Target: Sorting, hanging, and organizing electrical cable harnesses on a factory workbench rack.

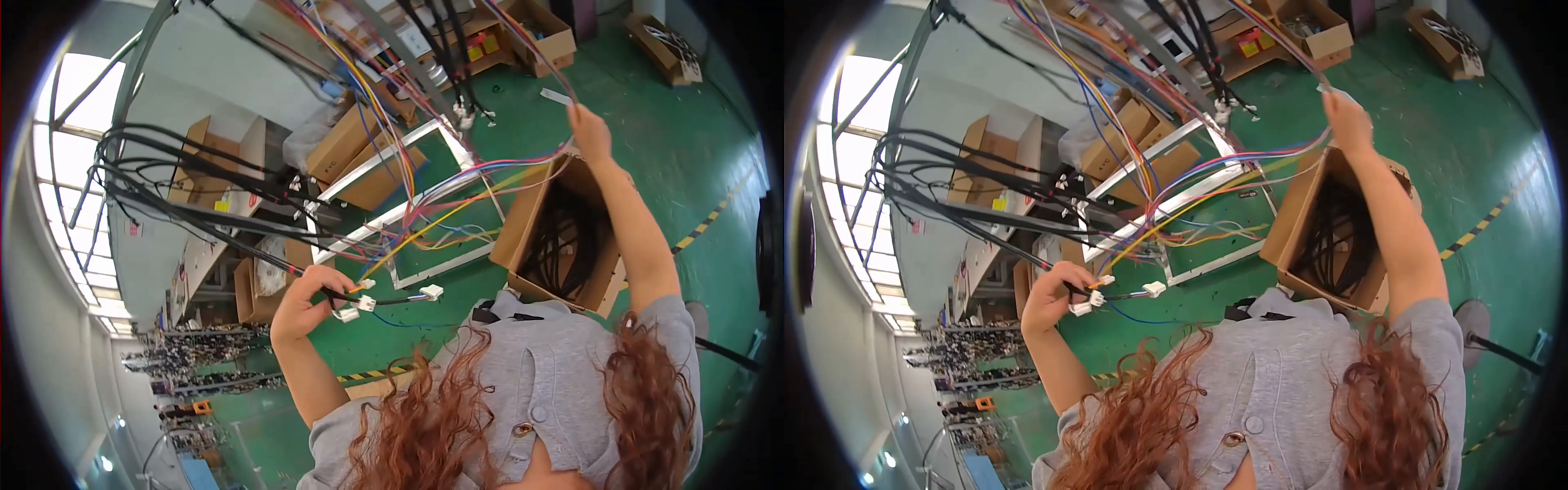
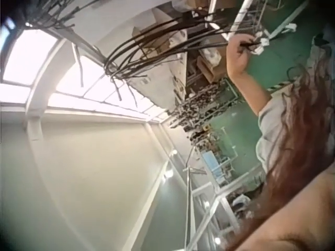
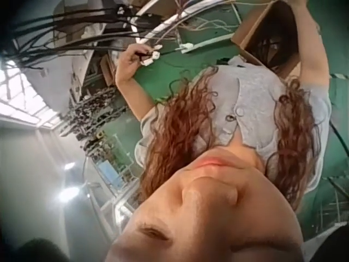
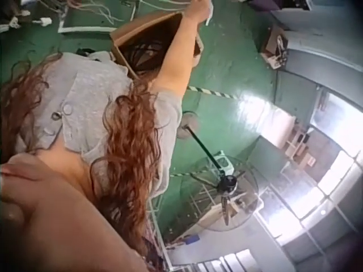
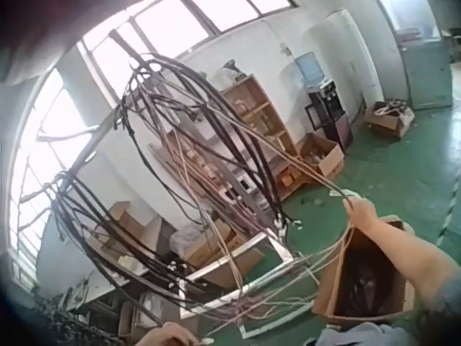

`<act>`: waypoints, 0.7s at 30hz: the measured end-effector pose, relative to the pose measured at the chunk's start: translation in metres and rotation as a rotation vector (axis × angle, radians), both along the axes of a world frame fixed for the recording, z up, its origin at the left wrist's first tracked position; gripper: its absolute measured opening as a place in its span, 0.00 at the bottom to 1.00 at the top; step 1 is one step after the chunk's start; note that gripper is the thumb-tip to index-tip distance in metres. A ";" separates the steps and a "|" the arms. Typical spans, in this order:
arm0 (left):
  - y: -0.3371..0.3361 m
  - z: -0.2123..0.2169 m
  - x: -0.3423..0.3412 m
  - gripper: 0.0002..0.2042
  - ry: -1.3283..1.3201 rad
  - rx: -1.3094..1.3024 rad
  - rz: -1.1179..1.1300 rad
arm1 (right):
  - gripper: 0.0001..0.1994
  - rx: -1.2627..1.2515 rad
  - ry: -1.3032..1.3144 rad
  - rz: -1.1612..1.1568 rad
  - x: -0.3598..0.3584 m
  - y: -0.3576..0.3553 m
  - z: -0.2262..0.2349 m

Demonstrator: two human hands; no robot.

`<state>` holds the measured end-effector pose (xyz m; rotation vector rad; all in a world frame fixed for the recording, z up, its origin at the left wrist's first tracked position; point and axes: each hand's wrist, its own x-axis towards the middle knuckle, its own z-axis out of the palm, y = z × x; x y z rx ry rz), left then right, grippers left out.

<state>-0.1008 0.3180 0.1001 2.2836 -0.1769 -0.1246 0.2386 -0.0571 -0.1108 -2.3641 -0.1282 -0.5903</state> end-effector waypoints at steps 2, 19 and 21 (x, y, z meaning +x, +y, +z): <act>0.008 0.002 -0.011 0.06 -0.073 -0.216 0.065 | 0.17 -0.012 0.162 -0.064 0.008 -0.025 -0.001; -0.131 -0.118 0.109 0.16 -0.404 0.528 -0.454 | 0.16 -0.045 0.576 0.069 -0.146 -0.033 -0.161; -0.212 -0.120 0.136 0.19 -0.600 0.447 -0.697 | 0.14 -0.058 0.613 0.003 -0.174 -0.025 -0.158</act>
